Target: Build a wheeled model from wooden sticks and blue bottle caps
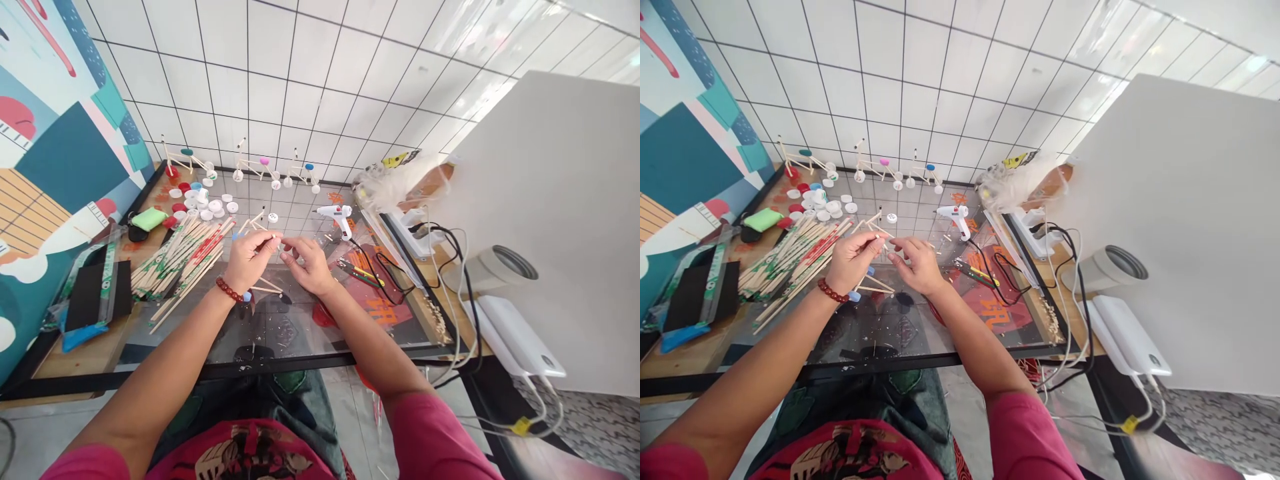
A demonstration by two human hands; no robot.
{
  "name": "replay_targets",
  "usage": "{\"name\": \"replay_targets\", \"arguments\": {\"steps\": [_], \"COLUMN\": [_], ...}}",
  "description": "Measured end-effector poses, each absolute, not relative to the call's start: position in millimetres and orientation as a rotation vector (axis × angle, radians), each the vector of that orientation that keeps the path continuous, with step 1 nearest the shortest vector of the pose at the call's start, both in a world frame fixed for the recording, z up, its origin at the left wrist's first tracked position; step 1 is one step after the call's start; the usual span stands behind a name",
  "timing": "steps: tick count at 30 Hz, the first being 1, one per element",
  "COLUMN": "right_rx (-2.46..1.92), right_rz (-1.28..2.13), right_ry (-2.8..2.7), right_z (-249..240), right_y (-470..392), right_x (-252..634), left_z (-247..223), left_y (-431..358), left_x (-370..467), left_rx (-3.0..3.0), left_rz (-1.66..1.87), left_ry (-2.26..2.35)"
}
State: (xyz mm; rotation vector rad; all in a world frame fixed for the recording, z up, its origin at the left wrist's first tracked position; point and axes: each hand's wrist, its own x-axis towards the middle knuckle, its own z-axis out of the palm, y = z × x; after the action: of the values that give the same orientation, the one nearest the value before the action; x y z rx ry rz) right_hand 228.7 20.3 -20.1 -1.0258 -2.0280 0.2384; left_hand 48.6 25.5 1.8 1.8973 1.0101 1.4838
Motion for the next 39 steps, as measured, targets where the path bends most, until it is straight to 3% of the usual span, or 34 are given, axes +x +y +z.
{"name": "replay_targets", "arguments": {"steps": [8,15,20,25,32,39], "right_rx": [-0.976,-1.295,-1.383,-1.326,-1.253,-1.347], "right_rz": [0.526,0.708,0.861,0.973,0.942,0.807], "right_ry": [-1.794,-1.646,-1.573,-1.392,-1.311,-1.438], "right_z": [-25,-36,-24,-23,-33,-34], "right_y": [24,39,55,69,66,62], "right_x": [222,231,234,237,244,248], "left_z": [7,3,-5,9,25,2], "left_y": [25,45,59,77,146,171], "left_x": [48,26,10,-7,12,36], "left_rx": [2.035,1.787,1.803,1.951,1.948,1.931], "left_rz": [1.434,1.739,1.737,1.406,0.5,0.495], "left_ry": [0.966,1.246,1.433,1.816,1.963,1.954]}}
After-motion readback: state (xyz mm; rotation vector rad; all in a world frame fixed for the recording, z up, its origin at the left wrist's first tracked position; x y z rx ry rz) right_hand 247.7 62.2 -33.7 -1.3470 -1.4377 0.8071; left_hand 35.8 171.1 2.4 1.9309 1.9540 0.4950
